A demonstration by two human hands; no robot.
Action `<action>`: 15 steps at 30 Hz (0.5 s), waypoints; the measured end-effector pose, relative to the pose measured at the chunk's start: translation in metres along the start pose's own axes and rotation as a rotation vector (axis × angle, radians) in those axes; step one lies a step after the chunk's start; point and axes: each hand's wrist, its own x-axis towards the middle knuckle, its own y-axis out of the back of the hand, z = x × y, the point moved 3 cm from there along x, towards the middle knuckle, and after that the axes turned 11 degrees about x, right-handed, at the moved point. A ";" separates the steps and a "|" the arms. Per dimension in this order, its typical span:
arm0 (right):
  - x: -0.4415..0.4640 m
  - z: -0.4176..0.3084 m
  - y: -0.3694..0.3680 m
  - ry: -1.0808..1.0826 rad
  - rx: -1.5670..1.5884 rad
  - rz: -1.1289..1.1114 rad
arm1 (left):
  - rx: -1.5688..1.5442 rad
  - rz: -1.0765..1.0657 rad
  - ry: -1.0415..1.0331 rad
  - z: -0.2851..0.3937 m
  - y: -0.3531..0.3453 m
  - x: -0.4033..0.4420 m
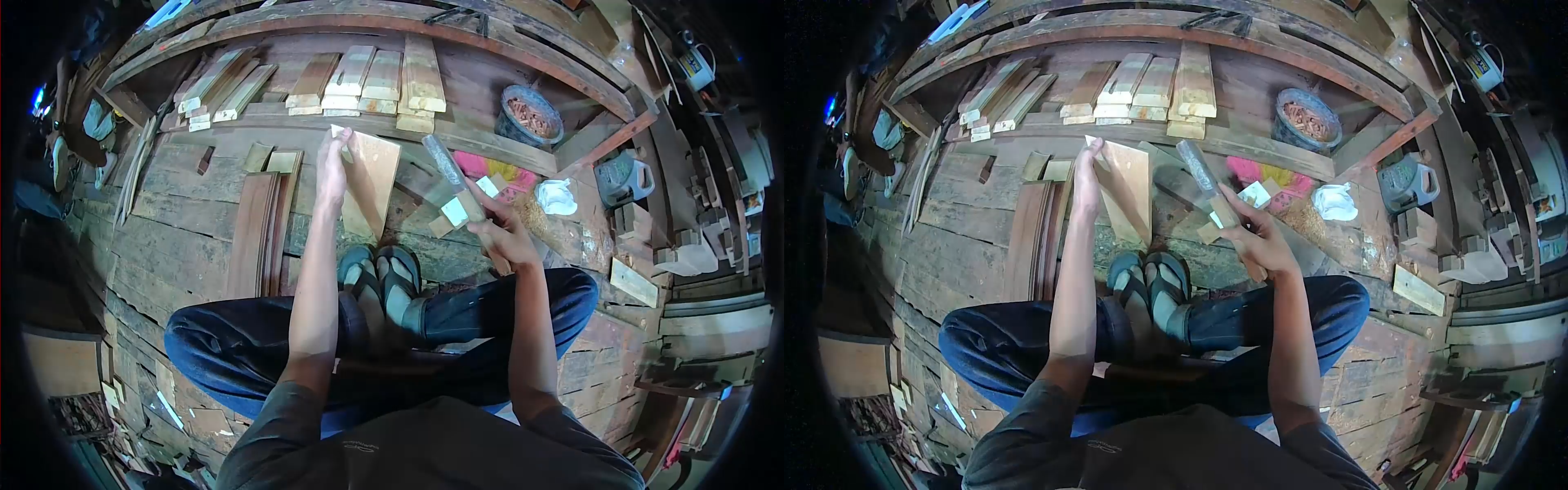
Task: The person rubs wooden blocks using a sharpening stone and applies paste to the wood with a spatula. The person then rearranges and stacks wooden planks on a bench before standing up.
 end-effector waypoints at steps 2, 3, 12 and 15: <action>0.000 -0.001 0.000 -0.003 -0.010 0.002 | -0.035 -0.109 -0.044 0.005 -0.002 -0.001; 0.000 -0.001 -0.001 -0.012 -0.005 0.002 | -0.052 -0.162 -0.066 0.013 -0.002 -0.003; 0.000 -0.001 -0.004 0.004 -0.003 -0.008 | -0.052 -0.211 -0.072 0.009 -0.001 -0.001; 0.000 0.002 -0.004 0.011 0.001 0.009 | -0.145 -0.267 -0.131 0.006 -0.001 -0.003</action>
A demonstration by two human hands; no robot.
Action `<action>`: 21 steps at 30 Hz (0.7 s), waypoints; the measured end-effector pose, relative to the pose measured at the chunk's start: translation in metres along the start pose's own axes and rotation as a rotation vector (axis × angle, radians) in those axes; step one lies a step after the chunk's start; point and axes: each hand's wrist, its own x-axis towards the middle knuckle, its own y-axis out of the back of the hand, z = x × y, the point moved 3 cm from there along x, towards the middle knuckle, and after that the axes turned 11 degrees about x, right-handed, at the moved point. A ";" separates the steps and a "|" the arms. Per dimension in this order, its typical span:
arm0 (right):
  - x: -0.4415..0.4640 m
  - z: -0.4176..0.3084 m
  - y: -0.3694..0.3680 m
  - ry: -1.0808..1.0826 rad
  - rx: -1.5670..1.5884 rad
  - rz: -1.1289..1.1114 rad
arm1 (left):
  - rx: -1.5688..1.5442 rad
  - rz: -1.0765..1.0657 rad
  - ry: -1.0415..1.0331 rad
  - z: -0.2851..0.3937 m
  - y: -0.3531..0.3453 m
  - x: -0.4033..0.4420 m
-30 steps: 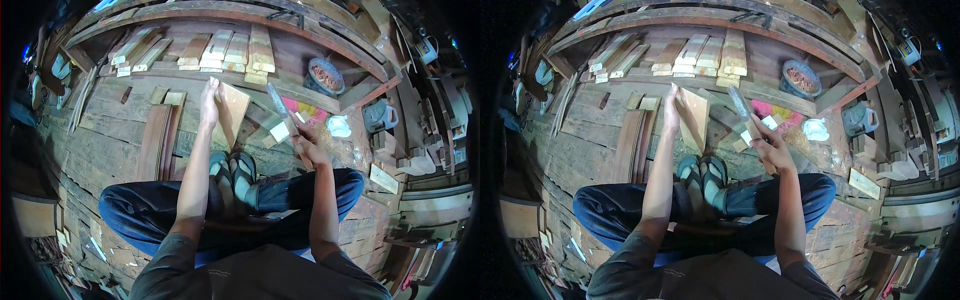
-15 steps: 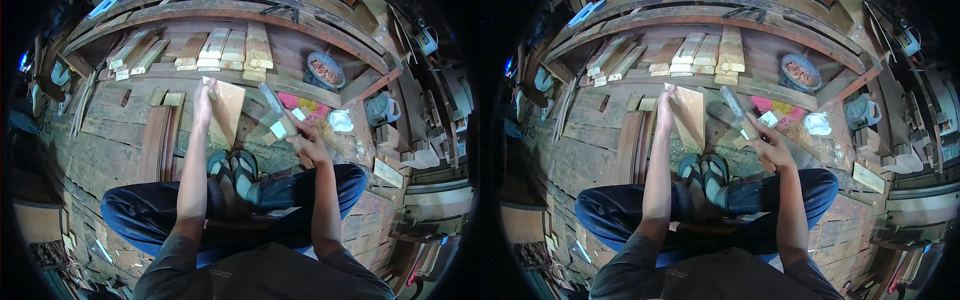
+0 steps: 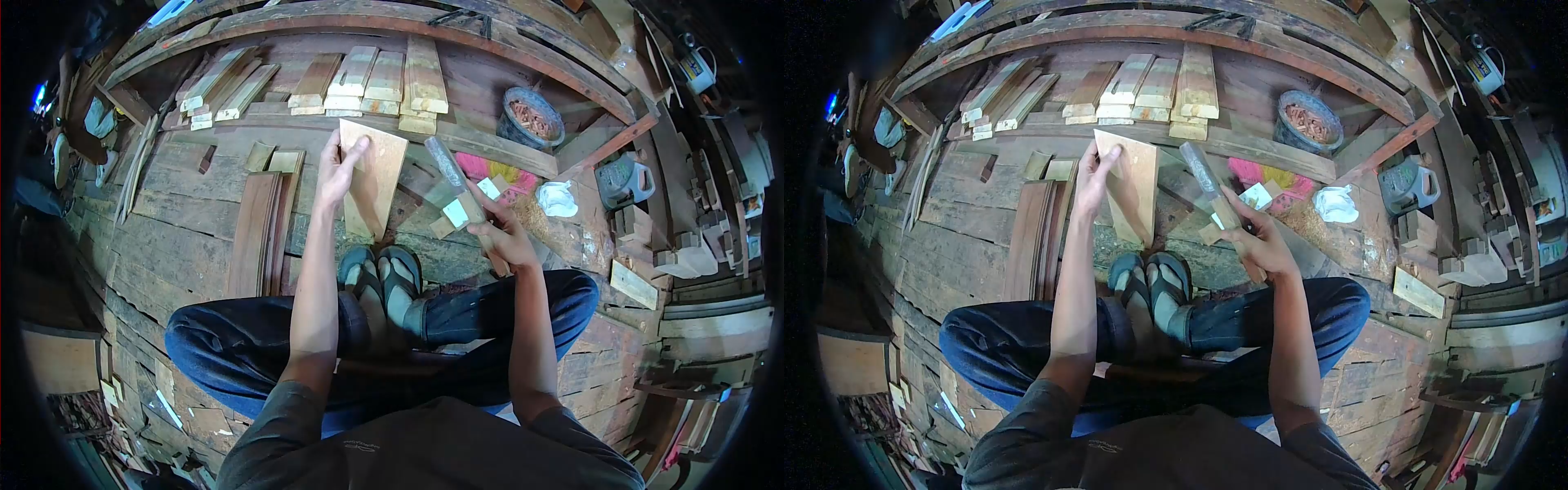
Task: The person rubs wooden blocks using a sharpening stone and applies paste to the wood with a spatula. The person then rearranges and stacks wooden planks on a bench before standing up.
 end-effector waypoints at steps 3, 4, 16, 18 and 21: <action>0.001 -0.003 -0.005 0.054 0.015 0.066 | 0.074 -0.081 -0.102 -0.008 0.003 0.002; 0.002 -0.004 -0.009 0.081 0.023 0.093 | 0.102 -0.057 -0.092 -0.010 0.004 0.002; 0.002 -0.005 -0.080 0.484 -0.713 0.193 | 0.090 0.006 -0.069 -0.017 -0.004 0.002; 0.005 0.000 -0.085 0.458 -0.768 0.209 | 0.063 -0.024 -0.069 -0.017 -0.005 0.003; 0.015 -0.004 -0.094 0.537 -0.828 0.265 | 0.020 -0.062 -0.093 -0.016 -0.007 0.001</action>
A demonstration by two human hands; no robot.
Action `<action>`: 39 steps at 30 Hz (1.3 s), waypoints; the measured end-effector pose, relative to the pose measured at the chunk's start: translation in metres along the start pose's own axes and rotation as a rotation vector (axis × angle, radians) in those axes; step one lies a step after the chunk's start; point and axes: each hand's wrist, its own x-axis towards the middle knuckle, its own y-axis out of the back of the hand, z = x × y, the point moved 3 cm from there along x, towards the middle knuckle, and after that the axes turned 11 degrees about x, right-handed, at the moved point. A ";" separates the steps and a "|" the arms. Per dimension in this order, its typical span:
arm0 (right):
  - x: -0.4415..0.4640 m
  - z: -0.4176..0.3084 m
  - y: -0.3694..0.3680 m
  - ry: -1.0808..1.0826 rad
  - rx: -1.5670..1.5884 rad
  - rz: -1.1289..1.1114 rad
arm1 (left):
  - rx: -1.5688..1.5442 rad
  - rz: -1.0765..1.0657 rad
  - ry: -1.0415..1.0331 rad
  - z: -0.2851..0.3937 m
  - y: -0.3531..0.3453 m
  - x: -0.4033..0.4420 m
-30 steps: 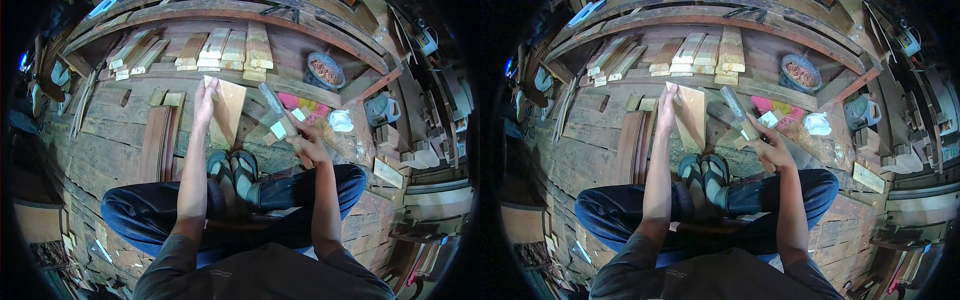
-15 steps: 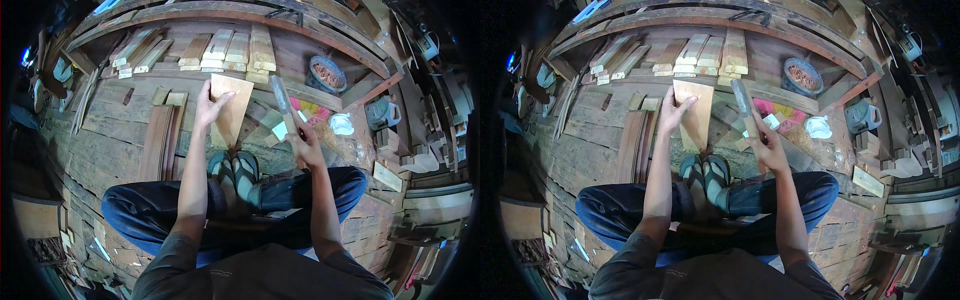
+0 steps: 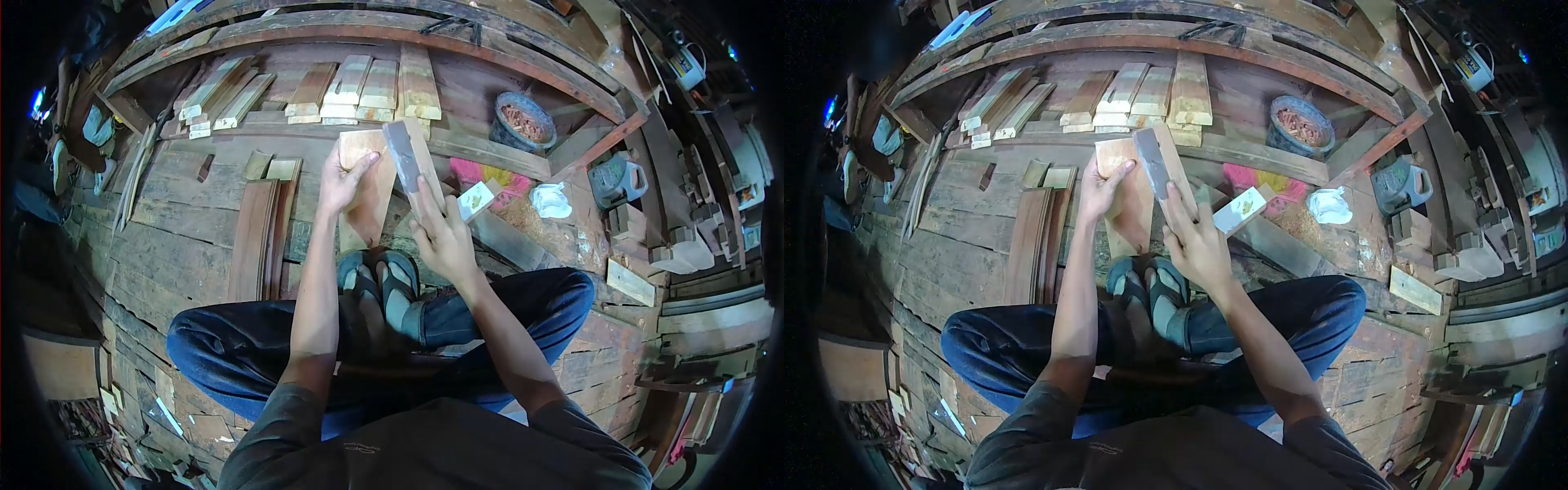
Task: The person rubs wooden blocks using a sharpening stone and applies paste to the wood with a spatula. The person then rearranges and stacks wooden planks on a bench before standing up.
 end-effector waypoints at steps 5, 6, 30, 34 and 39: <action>0.015 0.000 -0.015 -0.046 -0.073 0.049 | 0.023 -0.058 -0.017 0.000 -0.004 -0.004; 0.012 0.006 -0.023 -0.043 -0.090 0.059 | 0.035 -0.060 -0.027 0.002 -0.004 -0.007; 0.042 0.003 -0.080 -0.080 -0.079 -0.020 | -0.306 0.163 0.158 -0.045 0.038 -0.003; 0.006 0.031 -0.108 -0.021 -0.094 0.039 | -0.184 0.184 0.070 -0.082 0.044 0.007; -0.027 0.054 -0.118 -0.035 -0.229 -0.085 | -0.259 0.201 0.148 -0.027 0.025 -0.007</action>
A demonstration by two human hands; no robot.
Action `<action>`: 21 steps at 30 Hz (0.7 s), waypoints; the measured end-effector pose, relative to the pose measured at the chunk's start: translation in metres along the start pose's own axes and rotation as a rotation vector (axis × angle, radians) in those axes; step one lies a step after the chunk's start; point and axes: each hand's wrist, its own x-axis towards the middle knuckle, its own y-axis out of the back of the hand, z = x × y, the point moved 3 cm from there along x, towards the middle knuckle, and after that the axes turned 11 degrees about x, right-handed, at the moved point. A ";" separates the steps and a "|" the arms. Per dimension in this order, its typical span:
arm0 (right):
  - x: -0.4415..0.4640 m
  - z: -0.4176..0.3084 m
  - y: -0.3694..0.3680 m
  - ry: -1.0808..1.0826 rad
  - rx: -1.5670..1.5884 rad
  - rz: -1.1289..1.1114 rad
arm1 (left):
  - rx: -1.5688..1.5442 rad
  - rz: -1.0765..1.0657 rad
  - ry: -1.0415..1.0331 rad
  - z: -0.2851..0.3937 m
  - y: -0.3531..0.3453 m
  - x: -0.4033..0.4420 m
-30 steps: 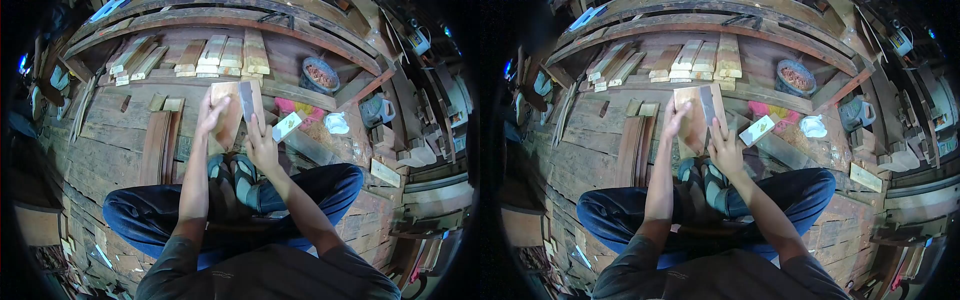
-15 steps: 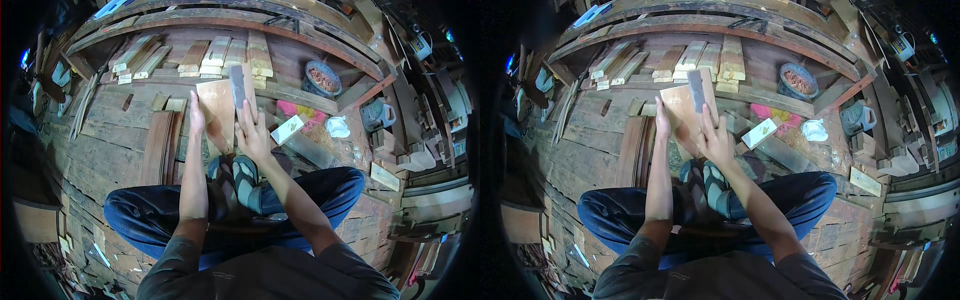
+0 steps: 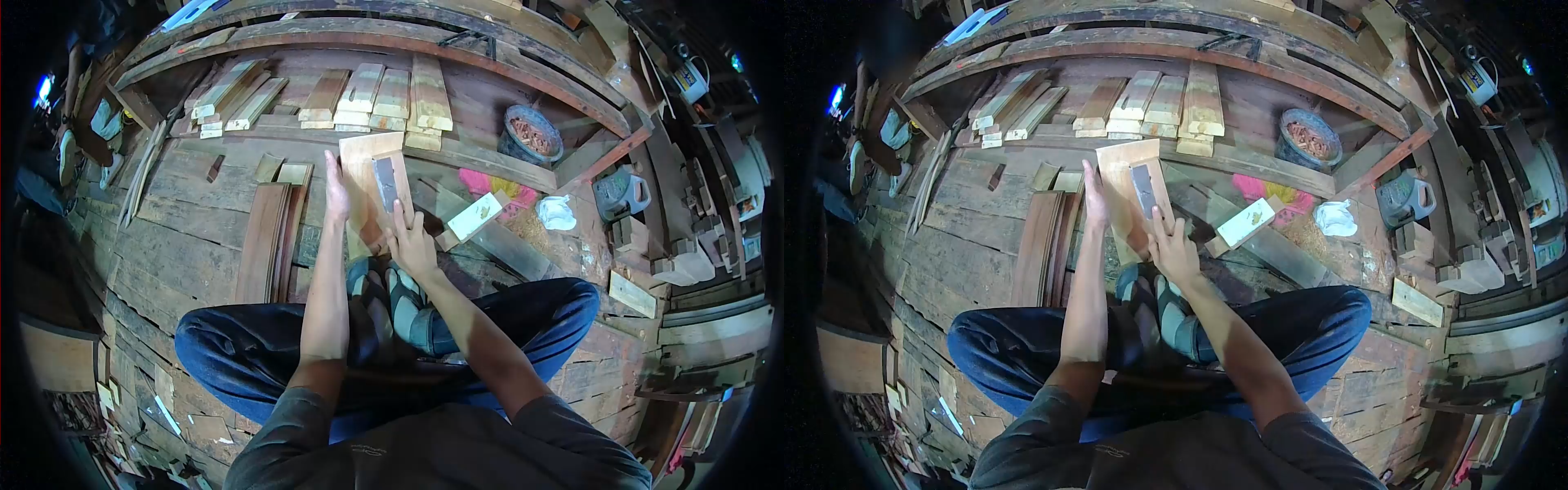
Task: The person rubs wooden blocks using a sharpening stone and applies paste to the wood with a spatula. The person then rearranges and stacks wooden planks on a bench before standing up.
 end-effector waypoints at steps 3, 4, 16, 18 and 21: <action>0.027 -0.003 0.014 0.055 0.010 0.085 | -0.007 0.015 0.003 0.005 0.000 -0.005; 0.048 -0.014 0.027 0.062 0.057 0.117 | -0.025 -0.004 0.009 0.008 -0.001 -0.006; 0.099 -0.055 0.020 -0.005 0.206 0.304 | -0.077 0.056 -0.004 -0.005 0.008 0.004; 0.102 -0.058 0.021 -0.033 0.262 0.247 | -0.101 0.016 -0.023 -0.014 0.015 0.008; 0.112 -0.058 0.037 -0.030 0.336 0.178 | -0.054 0.040 -0.039 0.003 0.014 0.001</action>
